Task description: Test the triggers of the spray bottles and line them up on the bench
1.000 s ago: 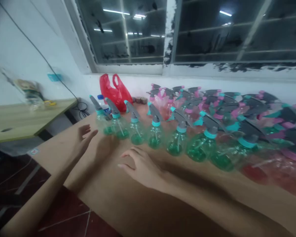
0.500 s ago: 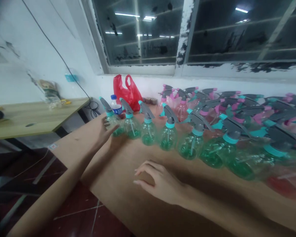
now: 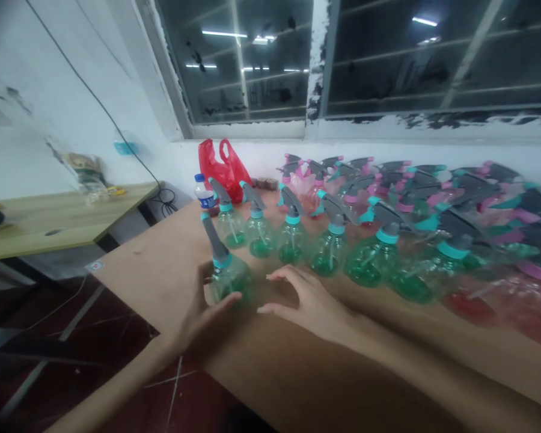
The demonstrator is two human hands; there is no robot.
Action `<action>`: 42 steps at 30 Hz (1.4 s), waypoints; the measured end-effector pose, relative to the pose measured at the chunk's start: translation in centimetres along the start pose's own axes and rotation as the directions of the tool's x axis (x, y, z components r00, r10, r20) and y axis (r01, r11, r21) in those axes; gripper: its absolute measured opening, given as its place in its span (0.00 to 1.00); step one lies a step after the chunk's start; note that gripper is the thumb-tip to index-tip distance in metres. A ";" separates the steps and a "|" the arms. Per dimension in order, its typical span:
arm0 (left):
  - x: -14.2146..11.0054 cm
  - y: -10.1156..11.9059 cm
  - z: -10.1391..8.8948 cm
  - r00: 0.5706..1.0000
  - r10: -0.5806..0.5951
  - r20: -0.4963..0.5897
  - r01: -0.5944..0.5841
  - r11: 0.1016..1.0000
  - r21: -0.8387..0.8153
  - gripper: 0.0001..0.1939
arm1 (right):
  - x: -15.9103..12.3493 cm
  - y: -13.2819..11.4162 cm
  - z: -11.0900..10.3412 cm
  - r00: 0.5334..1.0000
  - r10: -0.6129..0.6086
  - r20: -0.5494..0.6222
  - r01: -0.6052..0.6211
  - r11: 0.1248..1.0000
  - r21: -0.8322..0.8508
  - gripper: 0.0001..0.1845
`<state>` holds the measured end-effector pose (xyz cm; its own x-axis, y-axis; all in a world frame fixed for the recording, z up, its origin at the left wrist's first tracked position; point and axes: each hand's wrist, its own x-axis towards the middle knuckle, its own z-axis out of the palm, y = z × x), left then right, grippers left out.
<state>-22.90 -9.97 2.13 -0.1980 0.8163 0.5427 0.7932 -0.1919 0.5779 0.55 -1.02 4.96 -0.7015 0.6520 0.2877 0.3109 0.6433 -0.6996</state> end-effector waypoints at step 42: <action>1.5 16.1 18.6 0.563 0.543 0.623 -0.478 0.829 -0.290 0.48 | -11.8 5.7 -16.0 0.918 0.085 -0.387 -0.059 0.995 0.077 0.05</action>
<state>0.24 -1.70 0.89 0.6776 0.6952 0.2397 0.5855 -0.7073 0.3962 20.84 1.34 8.01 -0.3700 0.8083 0.4580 0.3014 0.5707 -0.7638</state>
